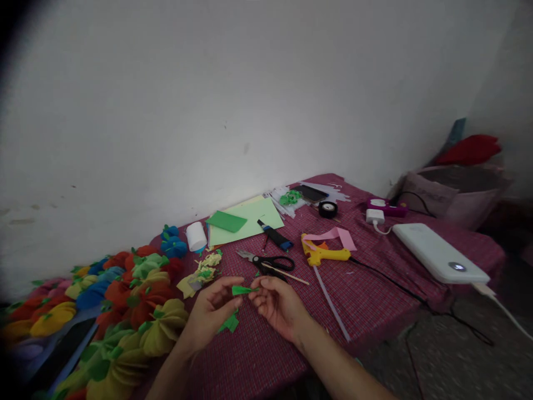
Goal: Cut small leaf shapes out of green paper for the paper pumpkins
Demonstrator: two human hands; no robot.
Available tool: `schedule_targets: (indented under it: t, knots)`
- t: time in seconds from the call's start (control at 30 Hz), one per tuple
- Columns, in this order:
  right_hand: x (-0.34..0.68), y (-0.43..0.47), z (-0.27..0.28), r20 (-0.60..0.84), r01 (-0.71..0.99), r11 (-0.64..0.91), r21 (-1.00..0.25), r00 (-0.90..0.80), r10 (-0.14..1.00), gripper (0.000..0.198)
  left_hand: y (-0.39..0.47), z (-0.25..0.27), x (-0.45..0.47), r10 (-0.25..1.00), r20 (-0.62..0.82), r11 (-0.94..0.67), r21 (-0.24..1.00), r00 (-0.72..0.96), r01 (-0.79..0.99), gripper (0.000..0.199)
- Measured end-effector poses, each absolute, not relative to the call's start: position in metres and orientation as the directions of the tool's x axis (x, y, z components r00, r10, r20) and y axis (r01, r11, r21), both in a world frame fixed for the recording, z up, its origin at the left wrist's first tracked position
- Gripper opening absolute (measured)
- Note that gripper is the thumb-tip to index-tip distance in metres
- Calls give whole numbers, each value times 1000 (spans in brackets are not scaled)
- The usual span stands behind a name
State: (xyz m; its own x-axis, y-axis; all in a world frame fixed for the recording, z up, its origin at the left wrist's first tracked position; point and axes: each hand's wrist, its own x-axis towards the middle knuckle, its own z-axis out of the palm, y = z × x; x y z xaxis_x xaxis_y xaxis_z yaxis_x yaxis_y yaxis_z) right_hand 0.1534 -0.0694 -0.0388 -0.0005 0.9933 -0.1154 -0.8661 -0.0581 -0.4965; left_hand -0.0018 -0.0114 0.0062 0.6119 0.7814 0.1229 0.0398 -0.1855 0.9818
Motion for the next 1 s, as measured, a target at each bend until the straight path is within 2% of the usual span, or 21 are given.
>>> schedule_targets:
  t: [0.17, 0.27, 0.4, 0.47, 0.53, 0.63, 0.8, 1.0]
  knots:
    - [153, -68, -38, -145, -867, -126, -483, -63, 987, 15, -12, 3, 1, 756, 228, -330, 942, 613, 56, 17]
    - [153, -68, -37, -152, -867, -147, -476, -83, 985, 14, -12, 3, 2, 782, 230, -333, 940, 579, 75, 14]
    - [154, -71, -35, -141, -852, -183, -491, -130, 981, 18, -11, 1, 3, 841, 148, -219, 972, 520, 79, 10]
    - [151, -73, -34, -89, -800, -141, -584, -109, 990, 24, -9, 0, 3, 871, 65, -85, 996, 487, 19, 11]
    - [147, -74, -32, -16, -691, -32, -722, -30, 999, 29, -8, 0, 4, 886, -22, 61, 996, 463, -68, 14]
    - [140, -73, -30, 56, -513, 100, -853, 100, 993, 28, -9, 1, 7, 880, -98, 187, 971, 465, -151, 19]
    - [138, -71, -29, 67, -377, 138, -916, 196, 978, 23, -13, 3, 10, 860, -142, 246, 957, 491, -154, 21]
    - [141, -74, -27, 77, -330, 149, -932, 222, 972, 25, -14, 0, 11, 868, -109, 189, 975, 484, -119, 22]
